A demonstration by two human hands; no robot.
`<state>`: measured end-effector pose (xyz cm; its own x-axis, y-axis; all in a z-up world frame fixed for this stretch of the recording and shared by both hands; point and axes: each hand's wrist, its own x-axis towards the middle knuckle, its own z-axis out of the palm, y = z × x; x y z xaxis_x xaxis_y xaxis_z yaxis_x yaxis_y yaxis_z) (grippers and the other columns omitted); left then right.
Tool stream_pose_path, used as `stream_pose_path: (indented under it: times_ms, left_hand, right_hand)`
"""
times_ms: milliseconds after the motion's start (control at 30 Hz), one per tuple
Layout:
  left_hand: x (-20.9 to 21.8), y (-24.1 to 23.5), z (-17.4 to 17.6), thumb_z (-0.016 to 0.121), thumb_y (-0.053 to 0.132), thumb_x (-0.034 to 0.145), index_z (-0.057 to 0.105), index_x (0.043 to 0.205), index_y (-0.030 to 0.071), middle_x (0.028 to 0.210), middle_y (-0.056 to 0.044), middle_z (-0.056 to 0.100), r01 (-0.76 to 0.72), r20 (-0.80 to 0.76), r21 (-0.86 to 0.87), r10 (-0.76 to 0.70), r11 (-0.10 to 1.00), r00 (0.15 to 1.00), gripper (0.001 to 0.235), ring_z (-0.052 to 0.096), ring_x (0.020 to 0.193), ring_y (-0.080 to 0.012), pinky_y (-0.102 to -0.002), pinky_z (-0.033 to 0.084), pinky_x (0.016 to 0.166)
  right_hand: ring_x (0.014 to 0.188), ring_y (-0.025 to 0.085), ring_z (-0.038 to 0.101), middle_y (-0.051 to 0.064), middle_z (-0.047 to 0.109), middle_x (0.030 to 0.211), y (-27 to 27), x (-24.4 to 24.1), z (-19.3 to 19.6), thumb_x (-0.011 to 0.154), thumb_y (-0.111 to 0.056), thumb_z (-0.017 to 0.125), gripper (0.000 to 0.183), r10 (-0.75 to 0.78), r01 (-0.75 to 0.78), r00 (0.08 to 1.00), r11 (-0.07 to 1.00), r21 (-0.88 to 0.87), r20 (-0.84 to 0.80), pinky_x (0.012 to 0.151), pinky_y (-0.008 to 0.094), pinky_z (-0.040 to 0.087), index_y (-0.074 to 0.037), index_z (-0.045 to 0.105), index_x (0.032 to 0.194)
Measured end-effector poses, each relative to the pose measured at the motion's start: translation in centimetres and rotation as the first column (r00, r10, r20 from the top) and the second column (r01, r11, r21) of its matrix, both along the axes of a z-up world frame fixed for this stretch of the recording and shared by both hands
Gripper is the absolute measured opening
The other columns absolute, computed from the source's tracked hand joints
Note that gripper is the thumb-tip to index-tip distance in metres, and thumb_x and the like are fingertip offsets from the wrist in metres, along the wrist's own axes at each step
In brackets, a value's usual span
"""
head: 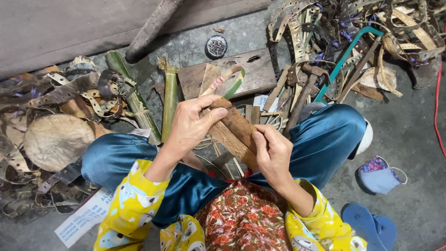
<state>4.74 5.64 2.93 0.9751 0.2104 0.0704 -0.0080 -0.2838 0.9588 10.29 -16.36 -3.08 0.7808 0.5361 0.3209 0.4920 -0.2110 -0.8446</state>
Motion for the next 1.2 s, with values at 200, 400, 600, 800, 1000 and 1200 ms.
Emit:
stream_pose_path:
  times_ms: [200,400,600,800,1000,1200]
  left_hand:
    - [-0.8,-2.1,-2.5,0.076,0.022,0.092,0.076,0.111,0.01,0.095,-0.013,0.078,-0.265,0.089,0.035,0.261,0.964,0.961,0.023,0.074,0.094,-0.0229,-0.04,0.056,0.088]
    - [-1.8,-2.7,-2.9,0.077,0.016,0.092,0.074,0.115,0.004,0.096,-0.017,0.076,-0.344,0.131,0.063,0.334,0.937,0.934,0.026,0.072,0.095,-0.0253,-0.041,0.056,0.084]
    - [-2.2,-1.8,-0.8,0.066,0.017,0.097,0.067,0.121,0.003,0.114,-0.018,0.066,-0.099,-0.158,-0.389,0.039,0.916,0.987,0.028,0.059,0.113,-0.0306,-0.052,0.045,0.107]
    - [-2.4,-1.6,-2.1,0.065,0.012,0.096,0.065,0.123,0.006,0.117,-0.007,0.058,-0.1,-0.299,-0.52,-0.071,0.848,0.952,0.027,0.051,0.118,-0.0203,-0.044,0.043,0.108]
    - [-2.3,-2.1,-2.3,0.073,0.008,0.09,0.066,0.124,0.004,0.109,-0.011,0.071,-0.237,-0.353,-0.561,0.029,0.793,0.935,0.035,0.055,0.098,-0.0128,-0.03,0.053,0.091]
    - [-2.6,-2.8,-0.1,0.071,-0.001,0.087,0.047,0.148,0.013,0.104,-0.009,0.066,-0.254,-0.368,-0.565,0.036,0.785,0.929,0.067,0.057,0.094,-0.0109,-0.024,0.054,0.082]
  right_hand:
    - [0.073,0.034,0.072,0.012,0.07,0.076,0.7,-0.7,0.0,0.103,-0.017,0.057,0.017,-0.074,0.074,0.993,0.997,0.001,-0.091,0.065,0.038,0.057,-0.009,0.073,0.099]
    - [0.084,0.045,0.074,0.023,0.076,0.089,0.4,0.8,-1.2,0.076,-0.04,0.087,0.064,0.099,-0.139,0.982,0.953,-0.27,-0.158,0.073,0.054,0.057,-0.016,0.058,0.127]
    - [0.059,0.036,0.072,0.014,0.07,0.063,-0.8,2.6,-0.5,0.078,-0.032,0.087,0.036,0.226,-0.255,0.965,0.927,-0.276,-0.133,0.054,0.038,0.052,-0.015,0.06,0.095]
    - [0.057,0.039,0.068,0.016,0.064,0.057,-1.2,2.9,0.7,0.077,-0.037,0.087,0.041,0.297,-0.323,0.946,0.882,-0.343,-0.13,0.053,0.039,0.05,-0.013,0.056,0.089]
    - [0.057,0.038,0.068,0.015,0.064,0.058,-1.4,2.9,0.5,0.079,-0.04,0.086,0.043,0.338,-0.374,0.927,0.843,-0.387,-0.161,0.052,0.043,0.049,-0.014,0.055,0.094]
    - [0.056,0.037,0.069,0.014,0.065,0.058,-1.3,3.0,1.7,0.081,-0.039,0.084,0.042,0.375,-0.43,0.902,0.823,-0.371,-0.214,0.051,0.042,0.048,-0.014,0.053,0.093]
